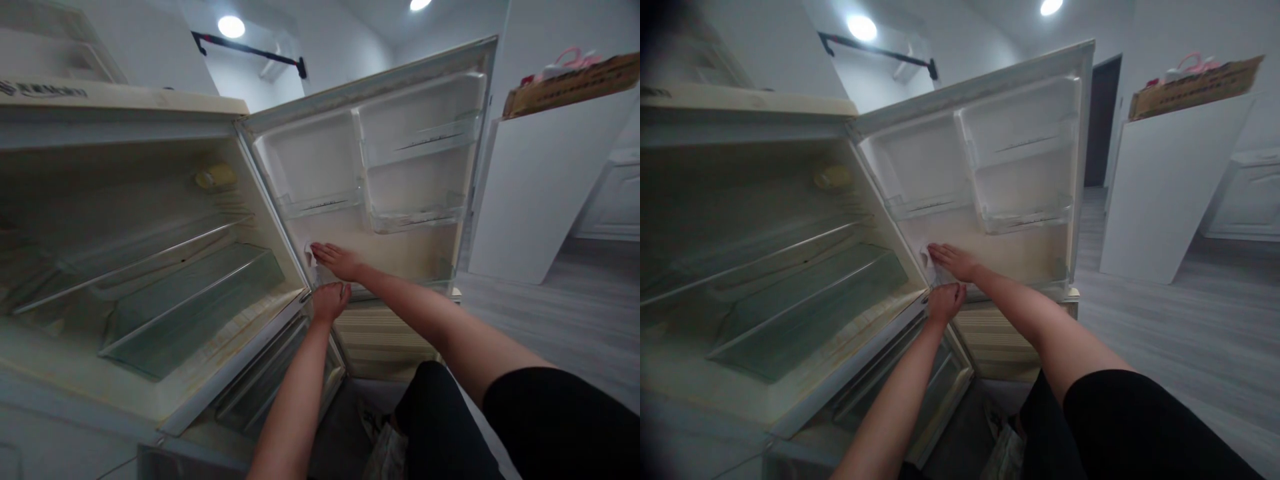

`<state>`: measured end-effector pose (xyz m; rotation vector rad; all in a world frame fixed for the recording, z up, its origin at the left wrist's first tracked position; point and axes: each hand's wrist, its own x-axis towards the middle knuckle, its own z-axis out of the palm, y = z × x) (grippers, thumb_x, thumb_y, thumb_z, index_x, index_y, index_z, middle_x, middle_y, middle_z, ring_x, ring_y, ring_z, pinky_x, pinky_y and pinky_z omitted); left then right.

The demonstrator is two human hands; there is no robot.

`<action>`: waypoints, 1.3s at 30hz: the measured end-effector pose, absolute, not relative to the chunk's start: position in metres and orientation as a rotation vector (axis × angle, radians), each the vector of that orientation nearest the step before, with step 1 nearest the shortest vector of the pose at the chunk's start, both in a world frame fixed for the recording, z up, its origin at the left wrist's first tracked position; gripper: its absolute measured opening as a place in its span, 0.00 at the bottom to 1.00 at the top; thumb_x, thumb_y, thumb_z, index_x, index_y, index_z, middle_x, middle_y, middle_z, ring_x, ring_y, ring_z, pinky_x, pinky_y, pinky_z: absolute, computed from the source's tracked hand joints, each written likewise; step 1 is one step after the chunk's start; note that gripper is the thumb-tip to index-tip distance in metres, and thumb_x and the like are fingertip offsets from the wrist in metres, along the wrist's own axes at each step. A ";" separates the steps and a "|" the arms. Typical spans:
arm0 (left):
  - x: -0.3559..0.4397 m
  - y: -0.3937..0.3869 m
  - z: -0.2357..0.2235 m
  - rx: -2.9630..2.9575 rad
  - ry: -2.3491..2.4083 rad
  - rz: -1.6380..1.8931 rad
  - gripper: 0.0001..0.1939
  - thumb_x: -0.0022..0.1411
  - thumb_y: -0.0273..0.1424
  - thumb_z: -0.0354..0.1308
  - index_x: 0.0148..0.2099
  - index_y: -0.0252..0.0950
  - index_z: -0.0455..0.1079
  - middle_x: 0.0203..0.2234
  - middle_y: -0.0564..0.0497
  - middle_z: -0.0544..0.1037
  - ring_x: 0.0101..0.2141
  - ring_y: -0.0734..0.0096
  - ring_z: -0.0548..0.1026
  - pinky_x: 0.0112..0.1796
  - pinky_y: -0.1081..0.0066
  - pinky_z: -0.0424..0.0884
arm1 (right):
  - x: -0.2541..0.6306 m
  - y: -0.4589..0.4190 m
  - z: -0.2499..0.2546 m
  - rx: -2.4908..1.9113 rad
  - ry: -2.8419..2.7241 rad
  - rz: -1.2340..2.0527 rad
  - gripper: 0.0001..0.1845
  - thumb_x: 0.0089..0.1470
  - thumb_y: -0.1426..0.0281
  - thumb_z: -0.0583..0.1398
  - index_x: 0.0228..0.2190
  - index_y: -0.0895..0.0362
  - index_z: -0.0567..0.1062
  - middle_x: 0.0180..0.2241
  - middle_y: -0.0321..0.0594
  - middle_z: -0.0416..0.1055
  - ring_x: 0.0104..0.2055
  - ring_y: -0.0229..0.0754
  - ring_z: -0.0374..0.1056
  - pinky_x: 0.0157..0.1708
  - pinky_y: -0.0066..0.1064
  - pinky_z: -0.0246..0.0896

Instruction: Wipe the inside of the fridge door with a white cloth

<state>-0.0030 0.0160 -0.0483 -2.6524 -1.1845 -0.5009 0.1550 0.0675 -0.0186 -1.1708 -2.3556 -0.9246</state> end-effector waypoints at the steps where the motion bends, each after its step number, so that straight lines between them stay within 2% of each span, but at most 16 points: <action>1: -0.004 0.016 -0.048 -2.653 -1.184 -0.498 0.30 0.72 0.45 0.37 0.39 0.36 0.78 0.35 0.41 0.82 0.38 0.57 0.80 0.37 0.65 0.66 | 0.156 0.066 -0.017 -1.157 -2.412 -0.947 0.35 0.57 0.81 0.51 0.66 0.67 0.59 0.70 0.55 0.48 0.73 0.48 0.43 0.70 0.47 0.45; 5: -0.005 0.015 -0.048 -2.654 -1.179 -0.496 0.29 0.72 0.45 0.37 0.39 0.37 0.77 0.36 0.42 0.83 0.38 0.57 0.80 0.38 0.64 0.66 | 0.201 0.043 -0.016 -0.898 -2.683 -1.042 0.32 0.56 0.78 0.56 0.62 0.64 0.66 0.68 0.51 0.54 0.72 0.49 0.46 0.70 0.46 0.45; 9: -0.007 0.014 -0.048 -2.662 -1.174 -0.523 0.28 0.72 0.45 0.38 0.40 0.37 0.77 0.37 0.42 0.82 0.39 0.56 0.80 0.39 0.64 0.67 | 0.278 -0.009 -0.011 -0.770 -2.844 -1.046 0.29 0.59 0.78 0.54 0.61 0.59 0.68 0.67 0.45 0.57 0.71 0.45 0.50 0.71 0.45 0.43; 13: -0.006 0.012 -0.047 -2.698 -1.175 -0.560 0.30 0.72 0.47 0.37 0.38 0.37 0.77 0.35 0.41 0.82 0.39 0.55 0.80 0.40 0.63 0.67 | 0.343 -0.065 0.010 -0.934 -2.968 -0.881 0.35 0.56 0.82 0.52 0.63 0.56 0.66 0.68 0.40 0.56 0.73 0.40 0.44 0.72 0.45 0.34; 17: -0.002 0.010 -0.044 -2.722 -1.176 -0.579 0.31 0.72 0.47 0.36 0.40 0.38 0.78 0.36 0.41 0.82 0.39 0.56 0.80 0.42 0.62 0.67 | 0.369 -0.083 0.017 -1.106 -2.895 -0.806 0.37 0.54 0.83 0.52 0.64 0.55 0.64 0.68 0.38 0.55 0.74 0.39 0.38 0.72 0.44 0.34; 21: 0.000 0.011 -0.045 -2.721 -1.194 -0.583 0.31 0.72 0.47 0.36 0.40 0.37 0.78 0.36 0.41 0.83 0.39 0.57 0.80 0.43 0.62 0.68 | 0.352 -0.058 -0.002 -1.016 -2.884 -0.895 0.35 0.56 0.82 0.52 0.64 0.55 0.64 0.69 0.39 0.55 0.74 0.39 0.39 0.72 0.44 0.37; 24: 0.000 0.012 -0.047 -2.722 -1.188 -0.572 0.31 0.72 0.46 0.36 0.41 0.37 0.78 0.37 0.40 0.83 0.39 0.55 0.80 0.42 0.62 0.68 | 0.316 -0.024 -0.021 -0.859 -2.924 -1.001 0.30 0.59 0.79 0.54 0.61 0.56 0.68 0.67 0.41 0.57 0.72 0.40 0.46 0.71 0.45 0.41; 27: -0.001 0.013 -0.048 -2.726 -1.174 -0.563 0.30 0.73 0.46 0.36 0.42 0.36 0.78 0.38 0.40 0.82 0.40 0.55 0.80 0.42 0.62 0.68 | 0.268 0.013 -0.040 -0.715 -2.895 -1.081 0.22 0.61 0.76 0.56 0.55 0.56 0.74 0.63 0.42 0.64 0.69 0.43 0.54 0.69 0.46 0.46; 30: -0.004 0.014 -0.049 -2.733 -1.176 -0.564 0.29 0.73 0.45 0.37 0.43 0.36 0.77 0.38 0.40 0.82 0.40 0.55 0.79 0.43 0.62 0.68 | 0.221 0.047 -0.053 -0.667 -2.857 -1.105 0.18 0.61 0.73 0.58 0.53 0.58 0.76 0.59 0.44 0.70 0.66 0.44 0.60 0.68 0.44 0.51; 35: -0.009 0.018 -0.052 -2.751 -1.153 -0.570 0.27 0.72 0.44 0.39 0.42 0.34 0.77 0.38 0.38 0.82 0.41 0.53 0.79 0.43 0.61 0.68 | 0.185 0.072 -0.056 -0.656 -2.908 -1.095 0.20 0.58 0.71 0.62 0.52 0.61 0.77 0.58 0.46 0.71 0.66 0.47 0.60 0.67 0.44 0.52; 39: -0.012 0.021 -0.055 -2.770 -1.127 -0.594 0.26 0.72 0.44 0.40 0.42 0.35 0.76 0.39 0.40 0.82 0.41 0.54 0.79 0.43 0.62 0.67 | 0.217 0.044 -0.045 -0.583 -2.943 -1.044 0.20 0.60 0.74 0.59 0.53 0.61 0.76 0.58 0.46 0.71 0.66 0.46 0.60 0.68 0.45 0.50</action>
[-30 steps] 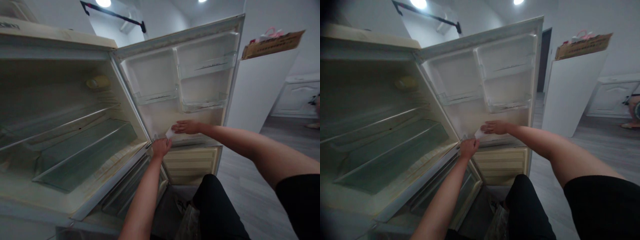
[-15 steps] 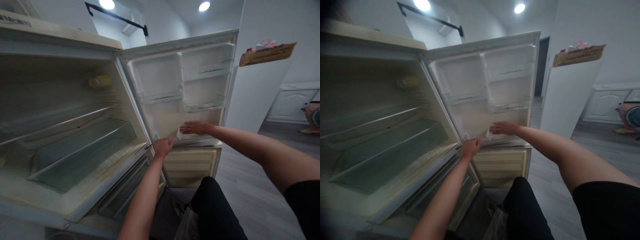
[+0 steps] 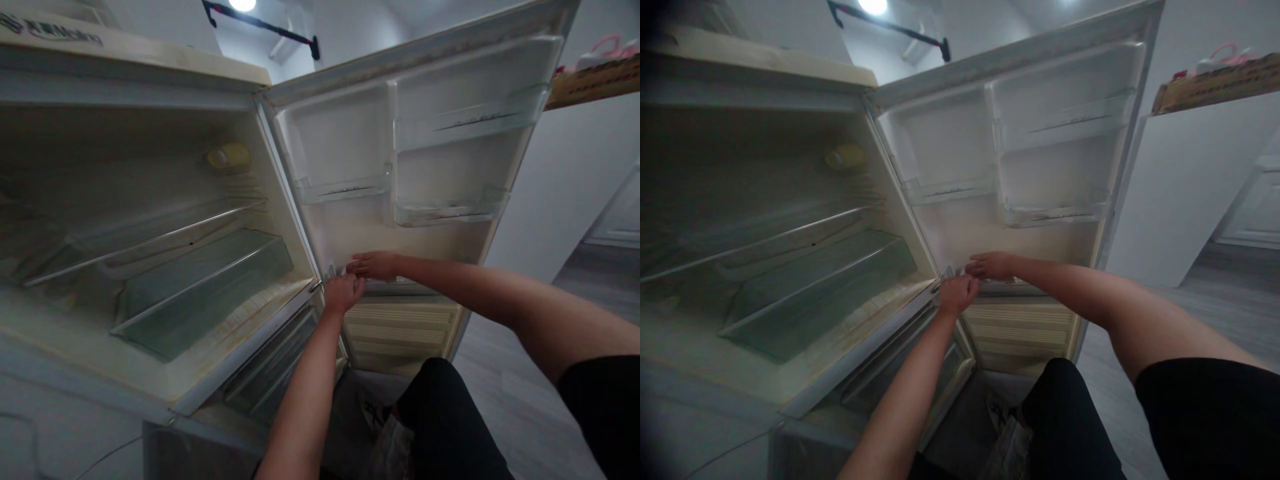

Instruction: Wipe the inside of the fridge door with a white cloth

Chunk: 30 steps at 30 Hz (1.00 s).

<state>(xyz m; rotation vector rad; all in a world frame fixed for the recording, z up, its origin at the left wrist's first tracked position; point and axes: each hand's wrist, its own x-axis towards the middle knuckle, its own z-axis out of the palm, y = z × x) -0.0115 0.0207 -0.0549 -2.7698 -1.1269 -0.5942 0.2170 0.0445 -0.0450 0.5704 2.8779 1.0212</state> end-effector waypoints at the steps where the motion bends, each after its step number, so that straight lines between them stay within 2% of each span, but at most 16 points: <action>1: -0.012 0.021 -0.055 -2.772 -1.118 -0.597 0.26 0.72 0.44 0.40 0.42 0.35 0.76 0.38 0.40 0.82 0.41 0.54 0.79 0.43 0.62 0.67 | 0.232 0.031 -0.042 0.562 2.888 1.012 0.19 0.60 0.74 0.58 0.53 0.61 0.76 0.59 0.47 0.70 0.66 0.46 0.59 0.69 0.45 0.49; 6: -0.010 0.022 -0.056 -2.766 -1.094 -0.602 0.27 0.72 0.44 0.39 0.41 0.36 0.76 0.36 0.41 0.82 0.41 0.56 0.79 0.43 0.62 0.66 | 0.319 -0.048 -0.025 0.679 2.872 0.817 0.23 0.63 0.75 0.53 0.58 0.55 0.72 0.65 0.41 0.62 0.69 0.41 0.53 0.69 0.42 0.47; 9: -0.005 0.017 -0.053 -2.745 -1.120 -0.614 0.28 0.72 0.45 0.38 0.42 0.35 0.76 0.37 0.40 0.82 0.41 0.56 0.79 0.43 0.61 0.66 | 0.351 -0.079 -0.011 0.851 2.858 0.725 0.25 0.63 0.76 0.51 0.58 0.56 0.71 0.65 0.43 0.61 0.70 0.42 0.52 0.66 0.42 0.54; 11: -0.002 0.012 -0.049 -2.743 -1.142 -0.615 0.29 0.73 0.45 0.37 0.42 0.35 0.76 0.38 0.40 0.82 0.42 0.56 0.79 0.43 0.61 0.67 | 0.357 -0.089 -0.002 1.050 2.823 0.705 0.27 0.60 0.79 0.49 0.58 0.57 0.71 0.65 0.46 0.61 0.69 0.45 0.55 0.62 0.43 0.61; 14: -0.001 0.008 -0.043 -2.767 -1.170 -0.593 0.30 0.73 0.46 0.36 0.42 0.35 0.76 0.39 0.40 0.82 0.41 0.56 0.80 0.43 0.61 0.67 | 0.340 -0.101 0.007 1.512 2.750 0.712 0.30 0.57 0.81 0.48 0.58 0.57 0.71 0.64 0.48 0.62 0.59 0.48 0.67 0.49 0.39 0.70; 16: -0.003 0.007 -0.038 -2.802 -1.190 -0.577 0.29 0.73 0.46 0.37 0.41 0.35 0.76 0.39 0.40 0.82 0.41 0.56 0.80 0.44 0.61 0.68 | 0.316 -0.112 0.007 1.924 2.768 0.732 0.24 0.57 0.76 0.52 0.54 0.59 0.73 0.57 0.50 0.70 0.48 0.47 0.74 0.40 0.35 0.71; 18: -0.005 0.003 -0.034 -2.870 -1.154 -0.621 0.26 0.73 0.44 0.40 0.42 0.35 0.76 0.40 0.41 0.82 0.43 0.56 0.79 0.47 0.60 0.68 | 0.284 -0.126 0.004 2.312 2.886 0.710 0.15 0.58 0.69 0.56 0.44 0.60 0.76 0.40 0.46 0.77 0.37 0.44 0.73 0.35 0.31 0.69; 20: -0.005 -0.006 -0.030 -2.981 -1.051 -0.795 0.20 0.72 0.43 0.47 0.48 0.36 0.74 0.44 0.42 0.81 0.48 0.57 0.77 0.52 0.59 0.67 | 0.251 -0.144 -0.002 2.635 2.997 0.599 0.11 0.59 0.64 0.58 0.37 0.58 0.75 0.28 0.38 0.73 0.29 0.39 0.68 0.29 0.27 0.63; 22: -0.001 -0.023 -0.025 -3.126 -0.965 -1.094 0.21 0.68 0.44 0.54 0.56 0.36 0.69 0.50 0.43 0.79 0.52 0.58 0.75 0.54 0.61 0.66 | 0.219 -0.161 -0.011 2.891 3.052 0.432 0.12 0.59 0.60 0.60 0.35 0.56 0.73 0.26 0.35 0.69 0.26 0.37 0.64 0.25 0.26 0.59; 24: 0.006 -0.046 -0.018 -3.320 -0.998 -1.443 0.28 0.66 0.47 0.56 0.62 0.36 0.64 0.52 0.43 0.77 0.51 0.61 0.75 0.50 0.66 0.69 | 0.193 -0.174 -0.022 3.085 3.087 0.255 0.13 0.59 0.58 0.61 0.34 0.55 0.72 0.26 0.34 0.67 0.27 0.37 0.62 0.25 0.26 0.58; 27: 0.016 -0.079 -0.008 -3.633 -0.921 -1.750 0.25 0.67 0.49 0.53 0.55 0.35 0.67 0.47 0.45 0.79 0.44 0.66 0.77 0.44 0.70 0.72 | 0.163 -0.184 -0.040 3.204 3.089 0.089 0.12 0.59 0.57 0.61 0.32 0.53 0.70 0.24 0.33 0.65 0.25 0.38 0.60 0.24 0.28 0.57; 30: 0.018 -0.099 -0.002 -3.653 -0.998 -1.770 0.17 0.64 0.44 0.57 0.44 0.36 0.71 0.37 0.49 0.80 0.38 0.69 0.77 0.39 0.72 0.71 | 0.144 -0.188 -0.058 3.063 3.152 -0.009 0.10 0.60 0.59 0.59 0.33 0.51 0.71 0.25 0.34 0.67 0.25 0.39 0.62 0.24 0.30 0.59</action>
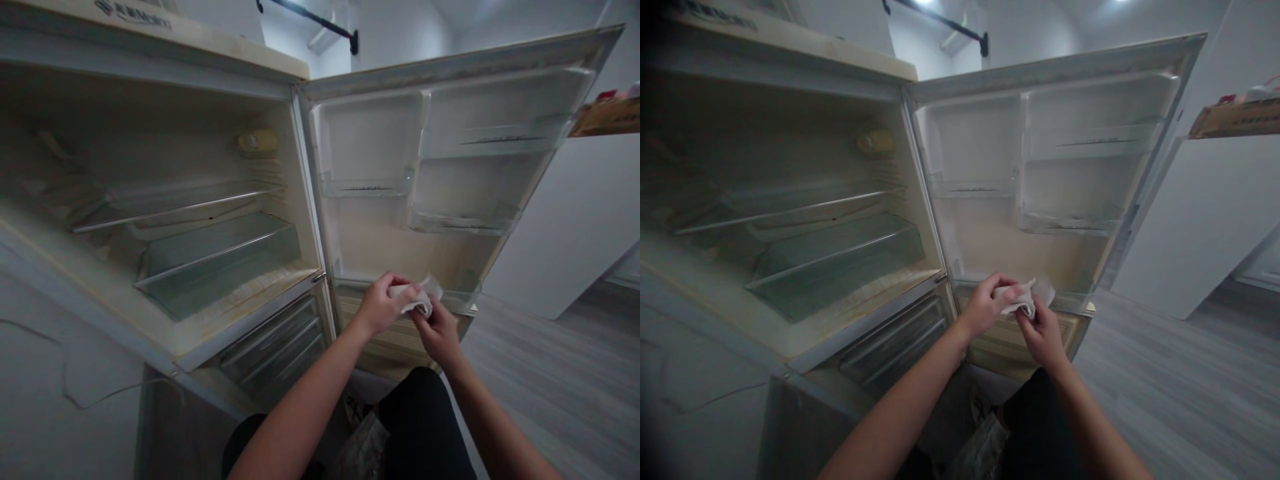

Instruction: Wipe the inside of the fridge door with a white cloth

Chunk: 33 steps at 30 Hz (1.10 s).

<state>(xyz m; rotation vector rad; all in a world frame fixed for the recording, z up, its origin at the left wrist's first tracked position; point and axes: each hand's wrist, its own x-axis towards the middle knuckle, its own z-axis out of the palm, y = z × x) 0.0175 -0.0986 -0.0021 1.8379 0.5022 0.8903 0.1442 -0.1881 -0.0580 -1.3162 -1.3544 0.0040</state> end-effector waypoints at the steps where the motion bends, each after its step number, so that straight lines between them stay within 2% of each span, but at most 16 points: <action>1: 0.016 -0.102 -0.001 1.871 0.537 0.897 0.13 0.63 0.41 0.57 0.41 0.36 0.71 0.35 0.50 0.79 0.37 0.69 0.77 0.39 0.72 0.71 | 0.141 -0.189 -0.063 -1.312 -1.385 0.015 0.09 0.60 0.60 0.59 0.32 0.51 0.71 0.25 0.34 0.68 0.25 0.40 0.62 0.24 0.30 0.59; 3: 0.010 -0.108 0.000 1.975 0.598 0.915 0.10 0.62 0.39 0.58 0.40 0.38 0.71 0.35 0.50 0.80 0.37 0.68 0.77 0.40 0.71 0.71 | 0.137 -0.193 -0.072 -1.308 -1.406 0.035 0.08 0.60 0.61 0.58 0.32 0.51 0.70 0.25 0.34 0.68 0.26 0.40 0.63 0.25 0.31 0.60; 5: 0.002 -0.114 0.002 2.102 0.656 0.912 0.12 0.60 0.39 0.60 0.44 0.39 0.71 0.37 0.49 0.80 0.38 0.66 0.78 0.40 0.69 0.72 | 0.136 -0.197 -0.078 -1.306 -1.380 0.069 0.07 0.60 0.62 0.58 0.33 0.52 0.70 0.27 0.35 0.69 0.27 0.41 0.65 0.27 0.31 0.62; 7: -0.005 -0.122 0.007 2.229 0.727 0.855 0.13 0.59 0.39 0.62 0.44 0.40 0.70 0.37 0.49 0.80 0.36 0.65 0.78 0.39 0.68 0.72 | 0.136 -0.202 -0.081 -1.300 -1.363 0.123 0.06 0.60 0.63 0.57 0.36 0.52 0.71 0.29 0.35 0.70 0.29 0.41 0.66 0.29 0.31 0.63; 10: -0.011 -0.136 0.014 2.409 0.783 0.749 0.12 0.59 0.41 0.61 0.41 0.40 0.70 0.36 0.49 0.79 0.37 0.63 0.77 0.39 0.66 0.72 | 0.136 -0.206 -0.083 -1.296 -1.321 0.142 0.05 0.58 0.66 0.57 0.34 0.53 0.70 0.28 0.34 0.68 0.28 0.39 0.63 0.28 0.28 0.60; 12: -0.013 -0.143 0.015 2.500 0.741 0.733 0.15 0.58 0.42 0.62 0.44 0.40 0.70 0.39 0.49 0.79 0.40 0.61 0.77 0.42 0.65 0.73 | 0.134 -0.208 -0.084 -1.290 -1.274 0.115 0.04 0.56 0.67 0.57 0.33 0.55 0.70 0.26 0.33 0.67 0.27 0.37 0.62 0.27 0.26 0.58; 14: -0.012 -0.145 0.014 2.528 0.709 0.742 0.13 0.59 0.37 0.60 0.46 0.40 0.71 0.42 0.49 0.78 0.42 0.61 0.76 0.43 0.65 0.72 | 0.132 -0.209 -0.083 -1.303 -1.235 0.107 0.05 0.56 0.67 0.58 0.32 0.56 0.70 0.26 0.33 0.67 0.27 0.36 0.61 0.27 0.26 0.57; 17: -0.011 -0.137 0.008 2.433 0.704 0.774 0.08 0.63 0.30 0.54 0.42 0.39 0.73 0.40 0.51 0.78 0.41 0.66 0.76 0.43 0.69 0.71 | 0.127 -0.211 -0.080 -1.352 -1.200 0.149 0.08 0.59 0.65 0.58 0.34 0.57 0.73 0.27 0.34 0.70 0.28 0.36 0.63 0.29 0.25 0.58; 21: -0.012 -0.122 -0.002 2.297 0.713 0.782 0.12 0.67 0.37 0.53 0.39 0.38 0.75 0.36 0.51 0.78 0.37 0.69 0.75 0.38 0.72 0.69 | 0.121 -0.213 -0.077 -1.381 -1.176 0.206 0.11 0.59 0.62 0.59 0.37 0.57 0.75 0.31 0.36 0.73 0.31 0.38 0.66 0.32 0.26 0.60; 26: -0.013 -0.124 -0.008 2.288 0.623 0.824 0.12 0.68 0.34 0.52 0.37 0.37 0.75 0.34 0.51 0.78 0.37 0.70 0.74 0.38 0.73 0.67 | 0.117 -0.206 -0.083 -1.312 -0.934 0.583 0.20 0.55 0.51 0.61 0.36 0.56 0.75 0.33 0.40 0.74 0.34 0.43 0.68 0.34 0.30 0.62; 30: -0.013 -0.129 -0.008 2.263 0.598 0.880 0.15 0.70 0.35 0.50 0.34 0.36 0.73 0.31 0.52 0.76 0.34 0.72 0.73 0.36 0.73 0.65 | 0.123 -0.196 -0.086 -1.144 -0.645 0.890 0.21 0.48 0.50 0.66 0.32 0.54 0.72 0.28 0.36 0.69 0.28 0.39 0.64 0.27 0.27 0.59; 33: -0.015 -0.127 -0.012 2.242 0.700 0.921 0.12 0.69 0.32 0.49 0.35 0.37 0.72 0.32 0.52 0.76 0.34 0.72 0.73 0.36 0.73 0.64 | 0.132 -0.197 -0.081 -1.089 -0.734 0.769 0.20 0.52 0.52 0.66 0.30 0.55 0.71 0.26 0.33 0.64 0.27 0.35 0.59 0.26 0.24 0.55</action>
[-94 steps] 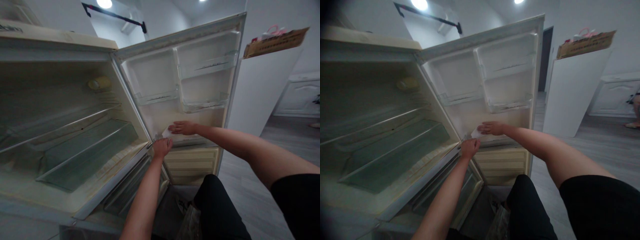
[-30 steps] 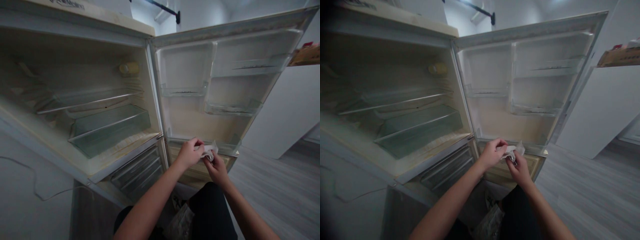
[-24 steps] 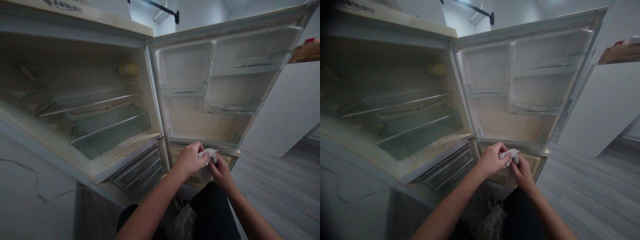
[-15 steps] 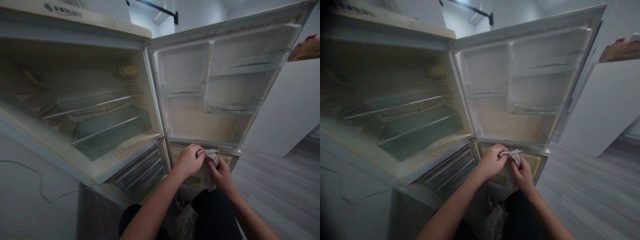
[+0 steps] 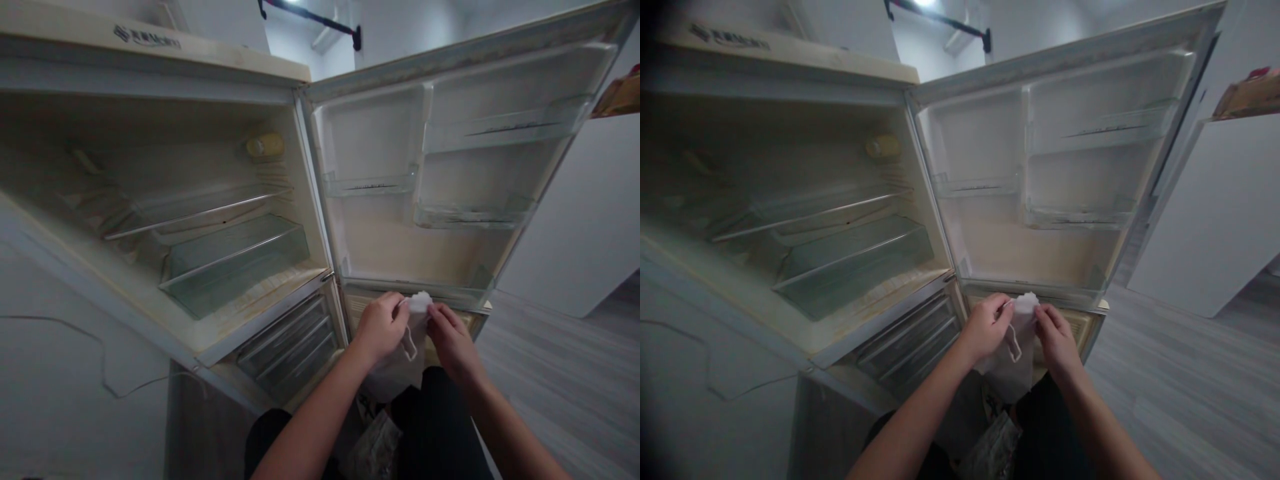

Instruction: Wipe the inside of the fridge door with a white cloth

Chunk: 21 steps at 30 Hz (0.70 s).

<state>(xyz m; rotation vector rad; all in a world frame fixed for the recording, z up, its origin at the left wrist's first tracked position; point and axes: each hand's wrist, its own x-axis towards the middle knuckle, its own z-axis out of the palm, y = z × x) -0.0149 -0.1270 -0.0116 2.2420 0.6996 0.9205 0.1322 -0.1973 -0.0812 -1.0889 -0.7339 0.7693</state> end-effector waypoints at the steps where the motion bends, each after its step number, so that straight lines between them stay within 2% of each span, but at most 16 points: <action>1: -0.016 -0.125 -0.014 2.239 0.720 0.924 0.09 0.67 0.31 0.51 0.37 0.37 0.72 0.33 0.52 0.77 0.35 0.71 0.73 0.37 0.73 0.65 | 0.135 -0.200 -0.079 -1.117 -0.794 0.652 0.19 0.54 0.52 0.65 0.31 0.55 0.72 0.26 0.33 0.64 0.28 0.35 0.59 0.27 0.24 0.55; 2: -0.016 -0.124 -0.016 2.236 0.718 0.918 0.07 0.64 0.30 0.53 0.39 0.37 0.73 0.35 0.52 0.78 0.36 0.70 0.74 0.38 0.73 0.65 | 0.138 -0.202 -0.076 -1.164 -0.863 0.527 0.18 0.57 0.53 0.63 0.31 0.55 0.72 0.26 0.34 0.64 0.29 0.35 0.59 0.28 0.25 0.55; 4: -0.016 -0.122 -0.022 2.227 0.658 0.892 0.10 0.59 0.27 0.57 0.44 0.38 0.73 0.38 0.52 0.79 0.39 0.69 0.75 0.40 0.73 0.67 | 0.140 -0.209 -0.070 -1.275 -1.019 0.322 0.16 0.62 0.56 0.60 0.32 0.56 0.73 0.26 0.34 0.65 0.29 0.36 0.60 0.29 0.26 0.56; 7: -0.013 -0.120 -0.030 2.185 0.606 0.850 0.09 0.58 0.27 0.57 0.42 0.38 0.74 0.38 0.53 0.80 0.39 0.69 0.75 0.42 0.73 0.67 | 0.136 -0.216 -0.063 -1.364 -1.188 0.114 0.10 0.65 0.62 0.57 0.36 0.55 0.74 0.29 0.36 0.69 0.30 0.37 0.64 0.31 0.28 0.59; 9: -0.009 -0.121 -0.033 2.124 0.670 0.848 0.07 0.61 0.28 0.54 0.38 0.38 0.74 0.32 0.54 0.78 0.35 0.71 0.74 0.37 0.74 0.66 | 0.130 -0.219 -0.062 -1.356 -1.175 -0.129 0.06 0.63 0.68 0.58 0.41 0.55 0.73 0.36 0.40 0.72 0.37 0.40 0.68 0.36 0.30 0.62; 12: -0.005 -0.123 -0.033 2.022 0.796 0.863 0.07 0.62 0.28 0.51 0.35 0.38 0.71 0.26 0.56 0.75 0.30 0.73 0.72 0.31 0.75 0.62 | 0.120 -0.223 -0.068 -1.198 -1.292 -0.529 0.12 0.56 0.77 0.61 0.42 0.54 0.73 0.41 0.43 0.72 0.43 0.43 0.68 0.43 0.35 0.63; 14: -0.005 -0.127 -0.028 2.011 0.852 0.856 0.07 0.61 0.28 0.51 0.35 0.38 0.70 0.26 0.56 0.75 0.30 0.73 0.73 0.31 0.75 0.63 | 0.112 -0.223 -0.078 -1.137 -1.564 -0.434 0.13 0.53 0.79 0.60 0.40 0.54 0.73 0.36 0.40 0.72 0.38 0.41 0.68 0.39 0.32 0.63; 17: -0.010 -0.138 -0.017 2.141 0.964 0.809 0.05 0.61 0.31 0.54 0.37 0.41 0.72 0.28 0.56 0.78 0.31 0.70 0.75 0.33 0.73 0.65 | 0.102 -0.215 -0.098 -1.255 -1.596 0.123 0.05 0.57 0.74 0.57 0.35 0.56 0.73 0.29 0.39 0.72 0.31 0.39 0.67 0.31 0.29 0.62; 21: -0.015 -0.156 -0.008 2.359 1.036 0.731 0.07 0.61 0.34 0.56 0.41 0.43 0.74 0.31 0.53 0.80 0.35 0.63 0.77 0.37 0.68 0.69 | 0.088 -0.195 -0.124 -1.191 -1.072 0.657 0.11 0.56 0.61 0.58 0.36 0.54 0.74 0.29 0.39 0.73 0.37 0.45 0.71 0.37 0.34 0.69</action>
